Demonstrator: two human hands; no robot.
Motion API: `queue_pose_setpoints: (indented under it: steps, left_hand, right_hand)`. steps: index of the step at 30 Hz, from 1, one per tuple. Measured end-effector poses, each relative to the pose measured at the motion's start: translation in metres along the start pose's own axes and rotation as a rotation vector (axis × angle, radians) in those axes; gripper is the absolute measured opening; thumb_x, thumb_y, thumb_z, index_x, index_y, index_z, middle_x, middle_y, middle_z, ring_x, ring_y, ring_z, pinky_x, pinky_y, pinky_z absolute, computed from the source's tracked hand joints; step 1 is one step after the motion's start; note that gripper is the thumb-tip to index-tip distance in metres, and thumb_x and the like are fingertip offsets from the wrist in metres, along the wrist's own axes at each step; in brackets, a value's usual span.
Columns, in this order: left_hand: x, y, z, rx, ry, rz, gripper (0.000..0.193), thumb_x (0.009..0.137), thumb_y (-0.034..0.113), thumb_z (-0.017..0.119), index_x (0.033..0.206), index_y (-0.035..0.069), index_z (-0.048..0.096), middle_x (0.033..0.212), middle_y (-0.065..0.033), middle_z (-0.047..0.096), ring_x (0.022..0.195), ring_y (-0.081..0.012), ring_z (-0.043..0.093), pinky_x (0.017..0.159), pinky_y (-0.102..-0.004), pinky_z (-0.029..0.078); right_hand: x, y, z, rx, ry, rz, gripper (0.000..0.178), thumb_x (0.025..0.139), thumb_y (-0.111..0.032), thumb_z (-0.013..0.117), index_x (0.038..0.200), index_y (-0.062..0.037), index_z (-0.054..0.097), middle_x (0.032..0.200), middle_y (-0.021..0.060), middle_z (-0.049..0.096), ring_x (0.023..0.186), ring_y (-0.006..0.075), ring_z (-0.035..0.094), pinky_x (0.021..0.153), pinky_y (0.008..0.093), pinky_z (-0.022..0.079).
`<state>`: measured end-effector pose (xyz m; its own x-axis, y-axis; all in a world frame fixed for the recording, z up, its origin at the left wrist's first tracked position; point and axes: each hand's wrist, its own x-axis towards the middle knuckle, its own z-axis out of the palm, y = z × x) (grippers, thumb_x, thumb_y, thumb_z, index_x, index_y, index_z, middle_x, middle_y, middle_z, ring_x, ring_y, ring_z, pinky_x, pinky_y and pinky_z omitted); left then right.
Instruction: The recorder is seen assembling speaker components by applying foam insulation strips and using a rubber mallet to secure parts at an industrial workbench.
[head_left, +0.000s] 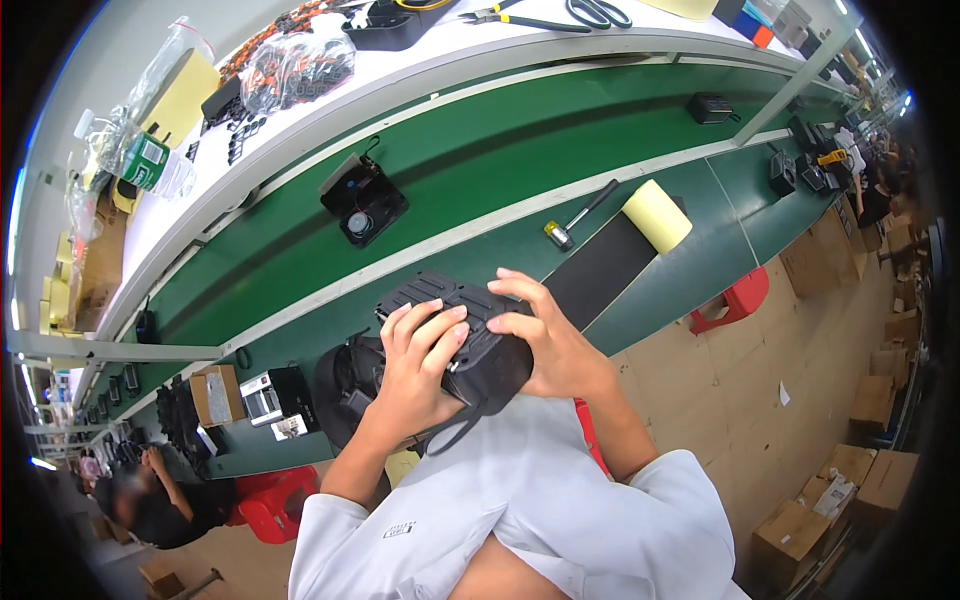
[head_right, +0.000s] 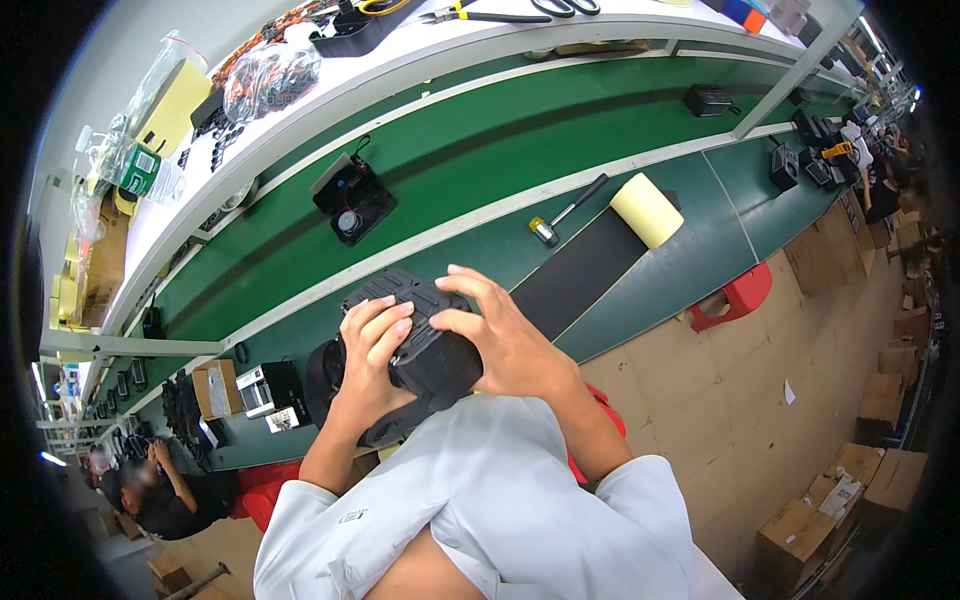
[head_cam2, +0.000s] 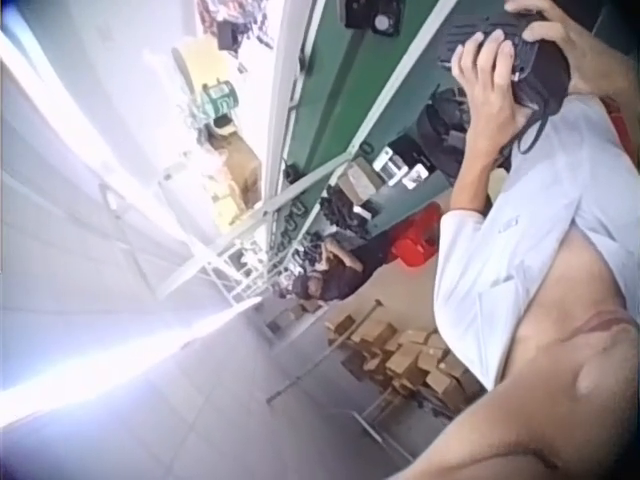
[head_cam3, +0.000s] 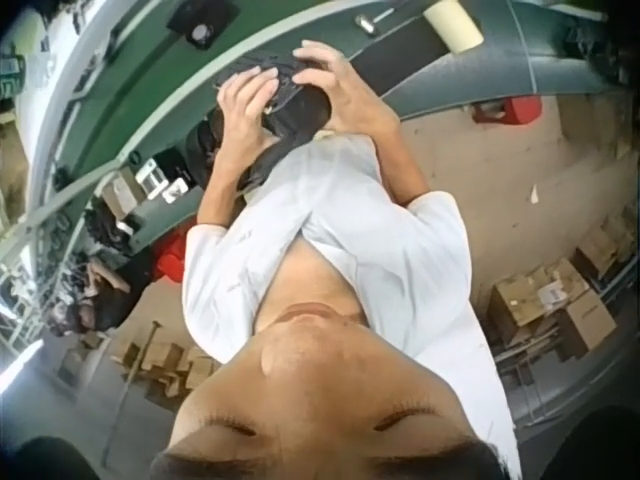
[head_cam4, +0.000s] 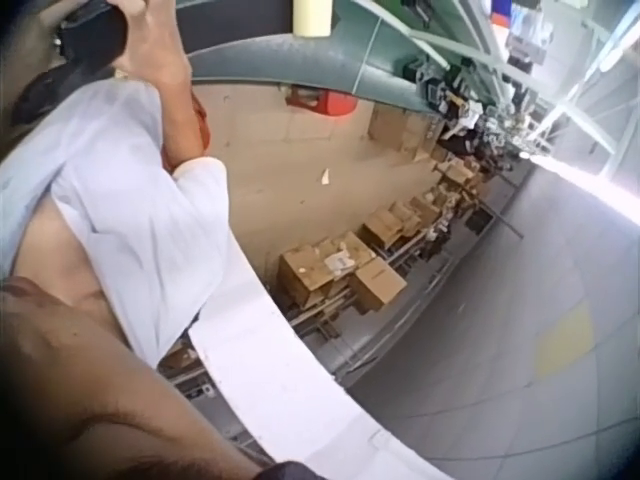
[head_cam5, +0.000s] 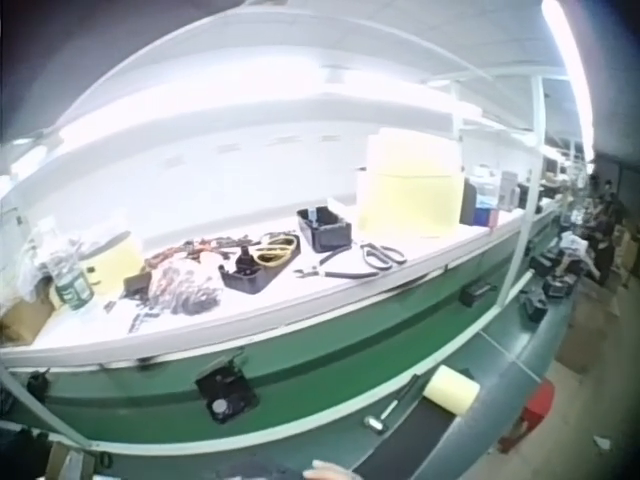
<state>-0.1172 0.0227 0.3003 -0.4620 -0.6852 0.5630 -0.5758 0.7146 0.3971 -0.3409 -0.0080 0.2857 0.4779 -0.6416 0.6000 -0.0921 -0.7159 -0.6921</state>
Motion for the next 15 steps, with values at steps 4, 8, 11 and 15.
queue_pose_setpoints:
  steps: [4,8,11,15]
  left_hand:
    - [-0.009,-0.042,0.05,0.218,0.006,-0.115,0.091,0.051,0.01,0.079,0.136,0.008,0.046,0.14,-0.0114,0.049,0.129,-0.0358,0.044,0.107,-0.0557,0.029]
    - [-0.033,-0.116,0.154,0.515,-0.046,-0.224,0.084,0.061,0.005,0.074,0.14,0.007,0.045,0.143,-0.0117,0.046,0.13,-0.0364,0.043,0.108,-0.0562,0.028]
    - [-0.056,-0.169,0.211,0.636,-0.112,-0.323,0.094,0.058,0.008,0.08,0.144,0.006,0.041,0.146,-0.0114,0.044,0.133,-0.0364,0.04,0.111,-0.0556,0.026]
    - [-0.084,-0.165,0.245,0.762,-0.051,-0.258,0.09,0.062,0.017,0.083,0.143,0.012,0.045,0.146,-0.0104,0.045,0.133,-0.0343,0.041,0.107,-0.0546,0.03]
  right_hand:
    - [0.0,0.053,0.012,-0.344,-0.055,0.204,0.083,0.064,0.001,0.082,0.135,-0.0167,0.043,0.14,0.02,0.039,0.13,0.044,0.045,0.105,0.0516,0.043]
    - [-0.041,0.161,0.07,0.106,0.137,0.674,0.089,0.072,0.011,0.07,0.149,-0.0176,0.036,0.137,0.0167,0.043,0.122,0.0334,0.054,0.095,0.0414,0.05]
    - [-0.076,0.228,0.105,0.778,0.295,1.163,0.069,0.088,0.001,0.06,0.152,-0.0112,0.036,0.144,0.0136,0.043,0.127,0.0237,0.05,0.101,0.0391,0.045]
    - [-0.1,0.238,0.123,0.788,0.472,1.284,0.061,0.09,0.001,0.049,0.149,-0.0076,0.041,0.139,0.0119,0.053,0.127,0.0235,0.05,0.104,0.031,0.04]
